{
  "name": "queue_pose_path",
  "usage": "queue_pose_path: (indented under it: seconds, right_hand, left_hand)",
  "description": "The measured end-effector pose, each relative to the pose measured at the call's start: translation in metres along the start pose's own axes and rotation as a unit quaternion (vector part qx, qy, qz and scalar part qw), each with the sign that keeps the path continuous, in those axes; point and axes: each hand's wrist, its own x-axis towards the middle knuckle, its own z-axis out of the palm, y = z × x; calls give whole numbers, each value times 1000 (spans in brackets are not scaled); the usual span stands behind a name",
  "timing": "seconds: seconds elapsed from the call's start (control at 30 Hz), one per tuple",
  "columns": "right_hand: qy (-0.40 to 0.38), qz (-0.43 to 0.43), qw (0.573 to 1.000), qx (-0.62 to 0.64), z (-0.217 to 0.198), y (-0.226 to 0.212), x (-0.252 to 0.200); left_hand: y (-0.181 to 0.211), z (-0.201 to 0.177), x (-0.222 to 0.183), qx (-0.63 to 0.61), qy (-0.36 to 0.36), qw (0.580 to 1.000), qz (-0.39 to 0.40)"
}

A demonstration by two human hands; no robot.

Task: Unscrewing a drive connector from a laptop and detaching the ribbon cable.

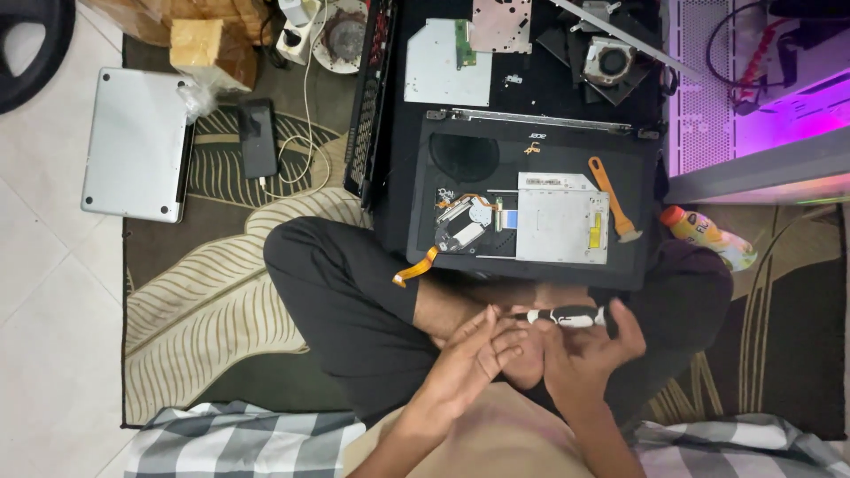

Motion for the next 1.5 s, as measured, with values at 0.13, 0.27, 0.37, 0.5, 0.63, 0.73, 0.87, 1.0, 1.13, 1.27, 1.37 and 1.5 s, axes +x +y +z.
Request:
queue_pose_path:
  seconds: [0.13, 0.27, 0.37, 0.5, 0.63, 0.73, 0.87, 1.0, 1.13, 1.27, 1.37, 1.5]
  right_hand:
    - [31, -89, 996, -5, 10, 4, -3]
    - [39, -117, 992, 22, 26, -34, 19]
    - [45, -120, 992, 22, 20, 7, -7]
    - [54, -102, 993, -35, 14, 22, -16]
    - [0, -140, 990, -31, 18, 8, -3]
    - [38, -110, 993, -31, 21, -5, -1]
    - [26, -128, 991, -8, 23, -16, 2]
    - [42, -324, 902, -282, 24, -33, 16]
    - [23, -168, 986, -9, 29, -35, 13]
    - [37, -131, 991, 11, 29, -34, 2]
    - [5, -110, 991, 76, 27, -35, 3]
    - [26, -194, 978, 68, 36, -53, 16]
  left_hand:
    - [0, 5, -5, 11, 23, 1000, -10]
    - [1, 6, -6, 7, 31, 999, -3]
    - [1, 6, -6, 19, 20, 1000, -3]
    - [3, 6, -7, 40, 11, 999, 4]
    - [0, 4, -5, 25, 29, 999, -2]
    - [-1, 6, -8, 28, 17, 999, 18]
    - [-8, 4, -9, 20, 18, 999, 24]
    - [-10, 7, -12, 19, 31, 999, 23]
    - [-13, 7, -14, 28, 15, 999, 37]
    - [-13, 11, -17, 32, 25, 998, 37]
    - [-13, 13, -17, 34, 26, 999, 30]
    - [-13, 9, -17, 21, 23, 999, 31]
